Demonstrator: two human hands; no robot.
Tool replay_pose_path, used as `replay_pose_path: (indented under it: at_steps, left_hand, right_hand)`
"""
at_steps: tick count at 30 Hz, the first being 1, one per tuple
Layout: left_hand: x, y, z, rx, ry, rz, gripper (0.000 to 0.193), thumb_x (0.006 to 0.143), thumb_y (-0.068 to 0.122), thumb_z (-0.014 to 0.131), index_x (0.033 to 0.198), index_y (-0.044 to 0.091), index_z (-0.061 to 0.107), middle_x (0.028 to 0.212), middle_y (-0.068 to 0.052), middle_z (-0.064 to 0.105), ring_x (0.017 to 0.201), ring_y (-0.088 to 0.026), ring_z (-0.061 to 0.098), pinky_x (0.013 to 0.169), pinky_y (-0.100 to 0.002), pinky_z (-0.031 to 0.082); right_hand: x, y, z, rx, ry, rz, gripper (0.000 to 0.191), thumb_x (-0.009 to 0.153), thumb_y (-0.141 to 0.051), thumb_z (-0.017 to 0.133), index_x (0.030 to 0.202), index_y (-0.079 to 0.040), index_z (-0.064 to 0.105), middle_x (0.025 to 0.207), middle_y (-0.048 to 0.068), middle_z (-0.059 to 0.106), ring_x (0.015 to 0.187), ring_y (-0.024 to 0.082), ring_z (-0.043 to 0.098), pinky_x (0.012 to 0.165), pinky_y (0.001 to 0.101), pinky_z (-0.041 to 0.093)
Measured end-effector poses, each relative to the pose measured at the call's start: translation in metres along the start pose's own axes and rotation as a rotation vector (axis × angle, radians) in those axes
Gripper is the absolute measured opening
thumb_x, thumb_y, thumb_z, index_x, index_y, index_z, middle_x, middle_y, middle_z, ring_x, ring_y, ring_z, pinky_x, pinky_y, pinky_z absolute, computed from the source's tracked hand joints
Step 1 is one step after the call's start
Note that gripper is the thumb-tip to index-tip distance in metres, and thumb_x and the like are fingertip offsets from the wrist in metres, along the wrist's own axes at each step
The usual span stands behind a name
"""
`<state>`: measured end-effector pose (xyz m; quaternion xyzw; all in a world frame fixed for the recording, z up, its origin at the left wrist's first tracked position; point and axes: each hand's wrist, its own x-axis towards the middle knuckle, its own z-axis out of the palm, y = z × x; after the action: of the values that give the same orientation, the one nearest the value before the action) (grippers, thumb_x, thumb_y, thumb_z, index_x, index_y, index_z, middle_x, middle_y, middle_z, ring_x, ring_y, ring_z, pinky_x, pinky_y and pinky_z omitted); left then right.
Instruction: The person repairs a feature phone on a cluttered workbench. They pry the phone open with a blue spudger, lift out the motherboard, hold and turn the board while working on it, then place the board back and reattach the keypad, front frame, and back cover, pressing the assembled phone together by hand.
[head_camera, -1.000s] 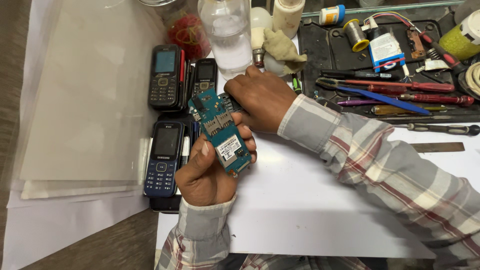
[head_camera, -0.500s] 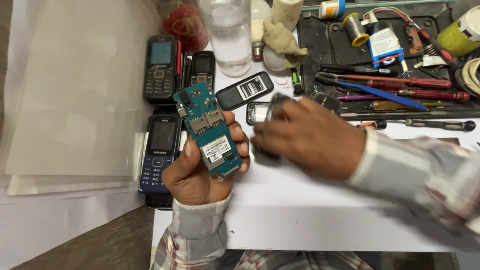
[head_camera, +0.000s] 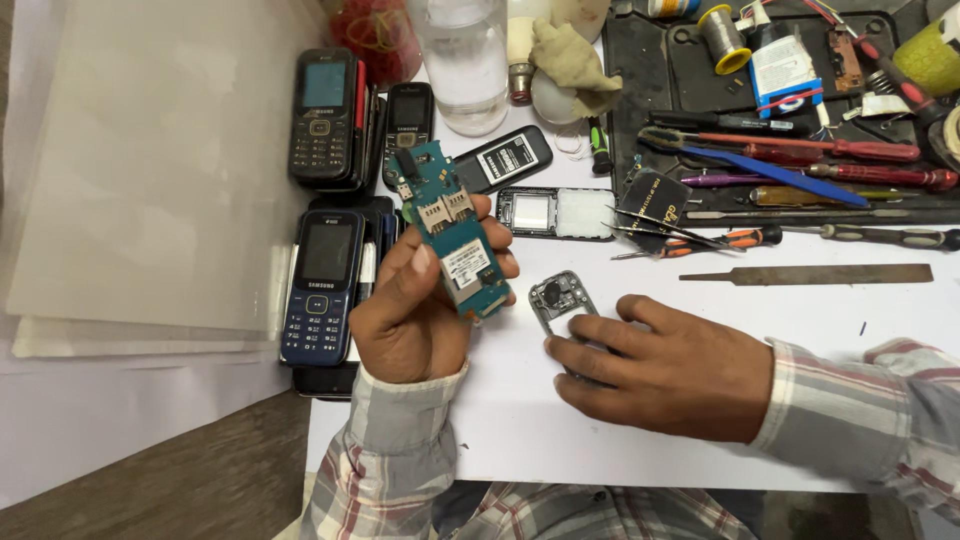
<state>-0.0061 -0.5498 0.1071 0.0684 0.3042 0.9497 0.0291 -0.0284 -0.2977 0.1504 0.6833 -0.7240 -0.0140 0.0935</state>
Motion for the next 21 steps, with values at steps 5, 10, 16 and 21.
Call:
replay_pose_path:
  at_steps: [5,10,16,21]
  left_hand:
    - [-0.002,-0.002,0.005,0.04,-0.045,-0.049,0.062,0.097,0.021,0.07,0.147,-0.009,0.048,0.132,-0.026,0.065,0.12,-0.036,0.067,0.109,-0.05,0.054]
    - [-0.003,-0.004,0.015,0.153,-0.181,-0.157,0.06,0.093,0.012,0.072,0.146,-0.006,0.049,0.137,-0.026,0.064,0.128,-0.033,0.066,0.116,-0.05,0.052]
    - [-0.003,-0.007,0.029,0.234,-0.271,-0.256,0.058,0.091,0.008,0.077,0.141,-0.006,0.052,0.14,-0.026,0.064,0.128,-0.032,0.066,0.117,-0.049,0.052]
    - [-0.004,-0.011,0.035,0.3,-0.301,-0.296,0.056,0.09,0.006,0.078,0.139,-0.007,0.055,0.142,-0.025,0.063,0.127,-0.031,0.066,0.117,-0.048,0.053]
  right_hand:
    - [-0.016,0.002,-0.009,0.159,0.13,0.289,0.049,0.074,-0.012,0.065,0.123,-0.012,0.063,0.128,0.011,0.063,0.115,0.028,0.059,0.082,0.0441,0.047]
    - [-0.027,-0.007,-0.024,0.485,0.346,0.747,0.05,0.08,-0.01,0.073,0.128,-0.005,0.061,0.125,0.014,0.065,0.112,0.028,0.064,0.091,0.0398,0.052]
    - [-0.018,-0.031,-0.026,0.735,0.454,0.9,0.065,0.073,-0.019,0.085,0.13,0.001,0.059,0.117,0.012,0.068,0.101,0.021,0.069,0.079,0.033,0.055]
    - [-0.011,-0.042,-0.024,0.701,0.538,0.922,0.068,0.069,-0.019,0.089,0.127,0.001,0.061,0.115,0.013,0.068,0.097,0.02,0.07,0.076,0.0312,0.056]
